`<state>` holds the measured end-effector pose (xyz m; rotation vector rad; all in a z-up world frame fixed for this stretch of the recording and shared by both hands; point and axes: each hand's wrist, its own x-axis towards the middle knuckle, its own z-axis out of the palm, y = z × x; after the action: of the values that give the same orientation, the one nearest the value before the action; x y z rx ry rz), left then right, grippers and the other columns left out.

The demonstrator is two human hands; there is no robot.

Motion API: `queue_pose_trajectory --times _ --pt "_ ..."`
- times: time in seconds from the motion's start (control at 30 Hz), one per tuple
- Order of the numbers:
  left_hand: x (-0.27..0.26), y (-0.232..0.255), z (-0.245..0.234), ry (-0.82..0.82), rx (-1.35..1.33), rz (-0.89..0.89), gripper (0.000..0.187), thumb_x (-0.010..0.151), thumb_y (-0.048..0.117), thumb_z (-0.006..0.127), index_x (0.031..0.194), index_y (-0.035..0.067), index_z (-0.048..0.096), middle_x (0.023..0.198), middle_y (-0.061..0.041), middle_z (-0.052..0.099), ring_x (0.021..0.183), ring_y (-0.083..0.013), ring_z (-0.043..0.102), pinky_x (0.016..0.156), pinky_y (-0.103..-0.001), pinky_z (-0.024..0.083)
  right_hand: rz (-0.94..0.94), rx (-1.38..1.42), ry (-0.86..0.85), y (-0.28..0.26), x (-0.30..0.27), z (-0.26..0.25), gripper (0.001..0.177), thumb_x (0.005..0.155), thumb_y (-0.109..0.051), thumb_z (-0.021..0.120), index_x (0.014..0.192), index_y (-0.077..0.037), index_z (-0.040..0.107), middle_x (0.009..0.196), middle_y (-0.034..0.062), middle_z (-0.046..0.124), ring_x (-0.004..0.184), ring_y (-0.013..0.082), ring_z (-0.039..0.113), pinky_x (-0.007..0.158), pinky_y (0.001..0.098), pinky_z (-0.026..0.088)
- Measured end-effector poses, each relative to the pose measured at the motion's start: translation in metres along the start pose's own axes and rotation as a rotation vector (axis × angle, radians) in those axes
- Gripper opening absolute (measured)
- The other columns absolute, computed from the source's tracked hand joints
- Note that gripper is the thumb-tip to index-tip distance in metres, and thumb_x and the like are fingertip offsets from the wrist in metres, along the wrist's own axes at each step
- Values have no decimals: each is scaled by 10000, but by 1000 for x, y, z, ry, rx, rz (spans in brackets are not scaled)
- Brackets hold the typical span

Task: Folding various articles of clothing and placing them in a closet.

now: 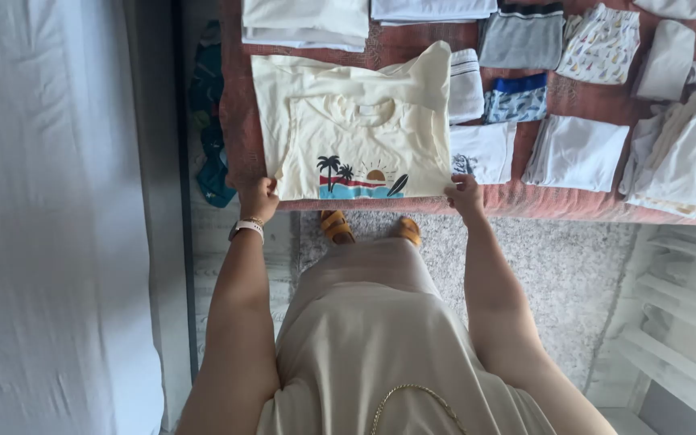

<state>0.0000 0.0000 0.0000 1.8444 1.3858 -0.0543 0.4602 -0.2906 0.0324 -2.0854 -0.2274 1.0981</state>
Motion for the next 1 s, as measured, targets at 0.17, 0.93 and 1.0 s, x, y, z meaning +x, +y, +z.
queue_pose_trajectory --times 0.17,0.93,1.0 --pt "2 34 -11 -100 76 -100 574 792 465 781 1199 77 663 1059 -143 758 985 -320 718 923 -434 528 144 -238 -43 -45 -17 4 425 857 -111 776 1238 -24 607 923 60 721 662 111 634 570 251 543" --pt "126 146 10 305 -389 -121 560 743 293 850 1205 62 635 1117 -138 735 1024 -283 707 886 -384 543 -487 -931 -65 -168 107 91 531 833 -152 622 1360 -114 562 1272 209 612 1030 448 638 824 551 507" --pt "112 162 -8 257 -287 -173 427 817 269 818 1198 137 677 1054 -103 737 965 -267 707 852 -392 548 -351 -959 -130 -155 115 87 461 863 -220 652 1318 -151 610 1258 177 654 1134 390 644 954 495 516"
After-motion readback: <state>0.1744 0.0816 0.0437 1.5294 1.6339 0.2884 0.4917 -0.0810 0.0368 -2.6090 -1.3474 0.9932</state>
